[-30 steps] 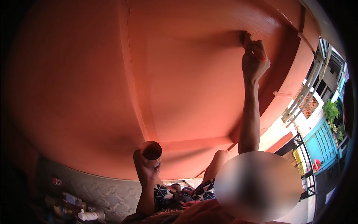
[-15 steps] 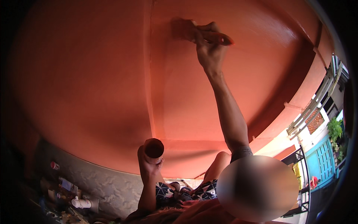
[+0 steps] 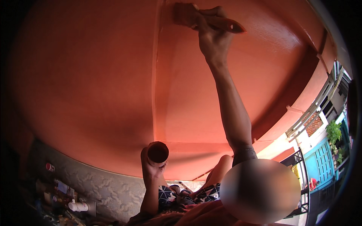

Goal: The person paints a ceiling with a reddish-orange paint using a brush and a small paint container. They repeatedly dip the brush into the container and apply paint to the ceiling surface in a continuous motion.

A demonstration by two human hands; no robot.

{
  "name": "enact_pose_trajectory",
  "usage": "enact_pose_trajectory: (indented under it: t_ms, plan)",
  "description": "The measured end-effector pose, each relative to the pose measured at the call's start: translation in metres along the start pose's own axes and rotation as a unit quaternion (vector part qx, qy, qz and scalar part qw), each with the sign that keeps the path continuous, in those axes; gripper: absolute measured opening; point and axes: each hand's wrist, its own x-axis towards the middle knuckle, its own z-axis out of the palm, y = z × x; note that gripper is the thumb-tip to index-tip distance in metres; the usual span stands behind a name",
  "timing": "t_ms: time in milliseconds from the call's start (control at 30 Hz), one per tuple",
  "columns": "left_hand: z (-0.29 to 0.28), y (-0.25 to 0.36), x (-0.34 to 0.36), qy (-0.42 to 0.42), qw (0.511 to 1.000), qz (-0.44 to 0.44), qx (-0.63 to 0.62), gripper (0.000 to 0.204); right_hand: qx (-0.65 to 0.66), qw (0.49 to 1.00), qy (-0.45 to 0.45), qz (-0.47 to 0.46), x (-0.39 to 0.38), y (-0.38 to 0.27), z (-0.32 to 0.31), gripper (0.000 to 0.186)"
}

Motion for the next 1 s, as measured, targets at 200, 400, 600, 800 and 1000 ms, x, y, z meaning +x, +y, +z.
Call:
enact_pose_trajectory:
  t_ms: [200, 400, 600, 800, 1000]
  plan:
    - [-0.012, -0.004, -0.004, 0.049, 0.997, 0.055, -0.039, 0.048, -0.117, 0.980, 0.140, 0.074, -0.005, 0.014, -0.102, 0.017]
    - [-0.023, -0.006, 0.011, 0.010, 0.999, -0.001, -0.037, 0.045, -0.101, 0.986, 0.120, -0.052, -0.003, -0.012, -0.074, 0.013]
    - [-0.011, -0.008, 0.005, 0.020, 0.999, 0.026, -0.013, 0.050, 0.037, 0.998, -0.009, 0.042, 0.004, -0.005, 0.006, 0.010]
    - [-0.064, -0.008, -0.002, -0.066, 0.996, 0.013, -0.052, 0.074, 0.052, 0.987, 0.133, 0.075, 0.001, 0.017, -0.083, 0.015]
    - [-0.081, -0.013, 0.013, -0.101, 0.993, -0.002, -0.056, 0.076, -0.279, 0.939, 0.189, -0.061, -0.013, 0.022, -0.171, 0.011]
